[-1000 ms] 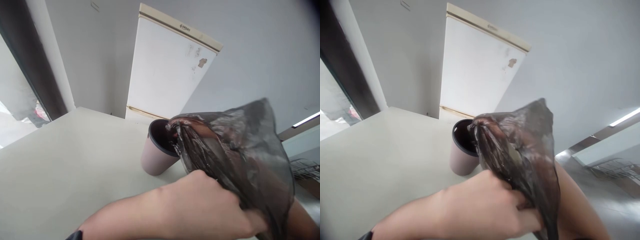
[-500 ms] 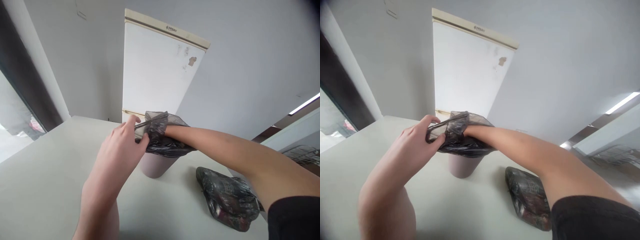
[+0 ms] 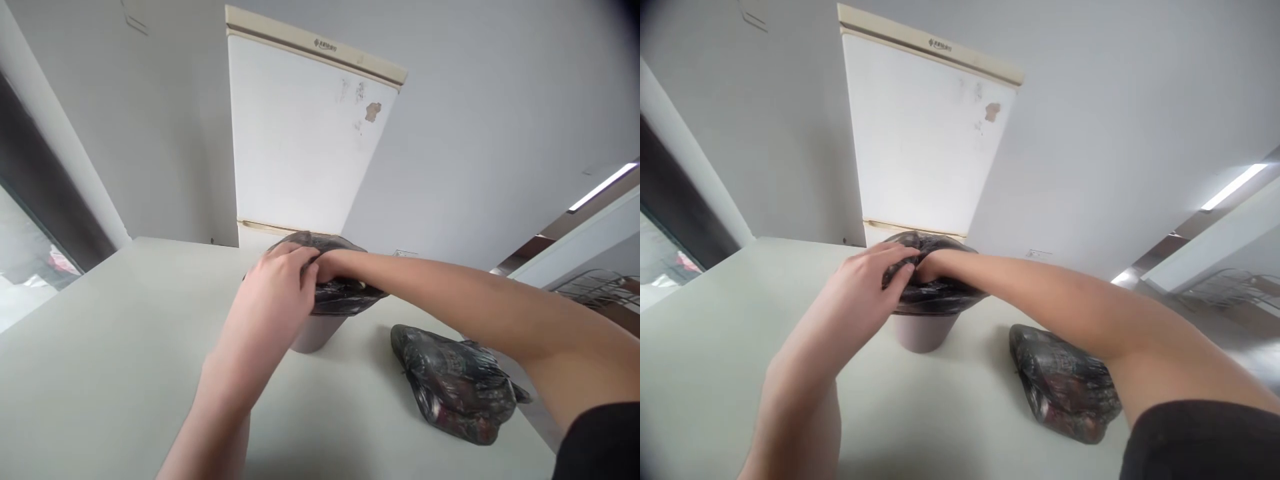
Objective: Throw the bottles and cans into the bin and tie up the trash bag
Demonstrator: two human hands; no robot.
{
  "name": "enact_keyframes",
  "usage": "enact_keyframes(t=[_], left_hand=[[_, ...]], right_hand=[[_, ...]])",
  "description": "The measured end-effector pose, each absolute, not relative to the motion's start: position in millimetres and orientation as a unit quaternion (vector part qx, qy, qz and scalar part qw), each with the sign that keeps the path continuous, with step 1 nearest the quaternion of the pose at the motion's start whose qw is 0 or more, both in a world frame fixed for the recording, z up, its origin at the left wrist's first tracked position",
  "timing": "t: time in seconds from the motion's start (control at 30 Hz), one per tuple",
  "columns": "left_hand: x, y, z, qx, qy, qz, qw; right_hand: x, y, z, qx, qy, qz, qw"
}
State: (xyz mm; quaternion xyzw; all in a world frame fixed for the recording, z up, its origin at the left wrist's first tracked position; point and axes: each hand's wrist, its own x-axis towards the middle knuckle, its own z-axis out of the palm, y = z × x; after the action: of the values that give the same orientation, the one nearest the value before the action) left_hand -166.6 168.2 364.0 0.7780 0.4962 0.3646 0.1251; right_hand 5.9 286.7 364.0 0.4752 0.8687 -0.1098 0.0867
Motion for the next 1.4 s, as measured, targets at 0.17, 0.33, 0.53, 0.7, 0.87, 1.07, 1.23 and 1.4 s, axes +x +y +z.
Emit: enact_keyframes(t=[0.17,0.33,0.53,0.7,0.87,1.07,1.23,1.4], left_hand=[[-184,192,360,0.711,0.602,0.331,0.149],[-194,221,350,0.681,0.624,0.331,0.194],[-188,232,346,0.677,0.645,0.270,0.229],[-183,237,346,0.695,0.638,0.281,0.177],[-185,247,343,0.665,0.657,0.315,0.162],[-188,270,327,0.658,0.696,0.246,0.149],[-197,286,313,0.664,0.709,0.151,0.183],[-209,291,301,0.716,0.663,0.025,0.219]], right_hand=[[16,271,387,0.434,0.875,-0.190,0.096],[53,251,380,0.530,0.816,0.002,-0.232],[83,263,365,0.625,0.761,-0.003,-0.174],[86,273,365,0.639,0.726,-0.027,-0.252],[88,300,360,0.681,0.650,-0.064,-0.330],[97,330,341,0.728,0.597,-0.202,-0.270],[111,331,320,0.733,0.552,-0.352,-0.188],[133,316,313,0.727,0.520,-0.425,-0.142]])
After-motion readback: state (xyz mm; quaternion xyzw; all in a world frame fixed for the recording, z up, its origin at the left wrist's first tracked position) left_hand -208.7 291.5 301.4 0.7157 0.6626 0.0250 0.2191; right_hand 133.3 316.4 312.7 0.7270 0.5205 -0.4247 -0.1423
